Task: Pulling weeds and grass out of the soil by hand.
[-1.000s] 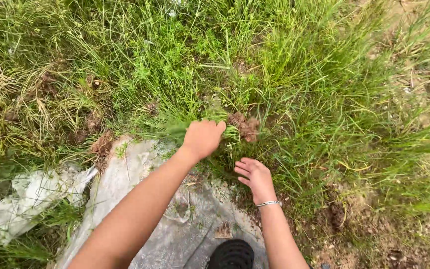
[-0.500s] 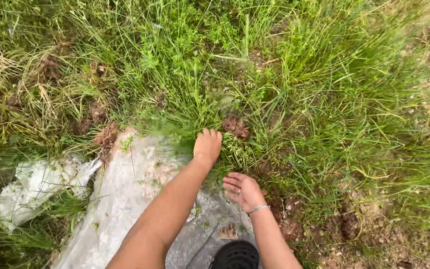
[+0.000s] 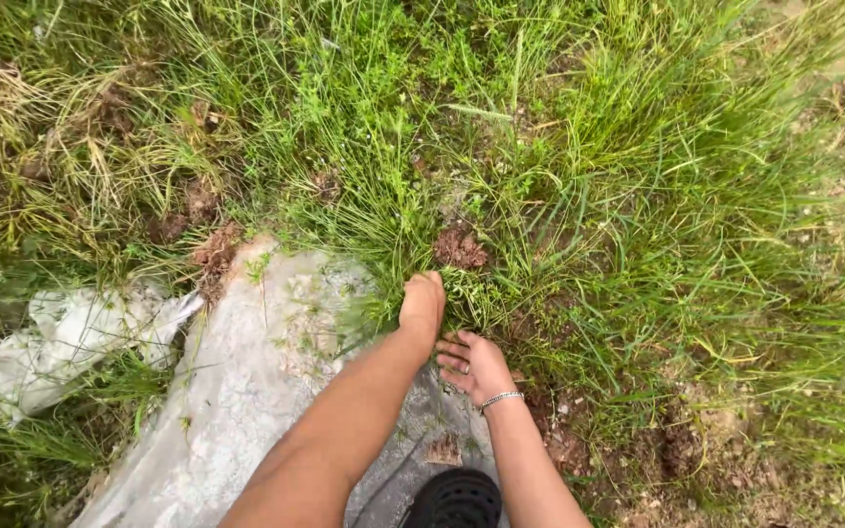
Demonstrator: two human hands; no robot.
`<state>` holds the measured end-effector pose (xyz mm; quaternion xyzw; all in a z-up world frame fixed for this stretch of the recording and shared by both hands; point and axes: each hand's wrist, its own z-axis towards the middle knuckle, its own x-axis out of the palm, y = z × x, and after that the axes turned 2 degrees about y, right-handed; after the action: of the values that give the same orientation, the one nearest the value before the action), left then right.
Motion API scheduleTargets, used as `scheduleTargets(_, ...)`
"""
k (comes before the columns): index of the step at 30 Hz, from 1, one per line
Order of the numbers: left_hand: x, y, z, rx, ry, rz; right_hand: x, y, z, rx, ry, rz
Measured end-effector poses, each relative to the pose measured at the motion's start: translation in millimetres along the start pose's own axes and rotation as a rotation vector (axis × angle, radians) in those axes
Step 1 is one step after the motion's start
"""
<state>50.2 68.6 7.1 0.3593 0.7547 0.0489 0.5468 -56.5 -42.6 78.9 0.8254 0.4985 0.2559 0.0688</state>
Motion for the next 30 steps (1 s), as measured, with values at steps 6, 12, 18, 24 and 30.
scheduleTargets(6,-12.0,26.0,-14.9,0.051,0.142,-0.454,-11.4,-0.6,-13.1,-0.003,-0.019,-0.018)
scheduleTargets(12,-67.2,59.0,-70.1,-0.086,0.180,-0.730,-10.3,-3.2,-17.7,-0.022,-0.023,-0.015)
scheduleTargets(18,-95.6,103.9,-118.6,-0.206,0.245,-0.892,6.3,-20.8,7.1,-0.031,0.007,-0.030)
scheduleTargets(24,-137.4,104.8,-157.8,-0.190,0.307,-1.019,17.3,-21.4,-12.7,-0.410,-0.130,-0.301)
scheduleTargets(30,-192.8,143.5,-142.1,-0.134,0.159,-1.035,27.3,0.1,-53.8,-1.013,-0.018,-1.018)
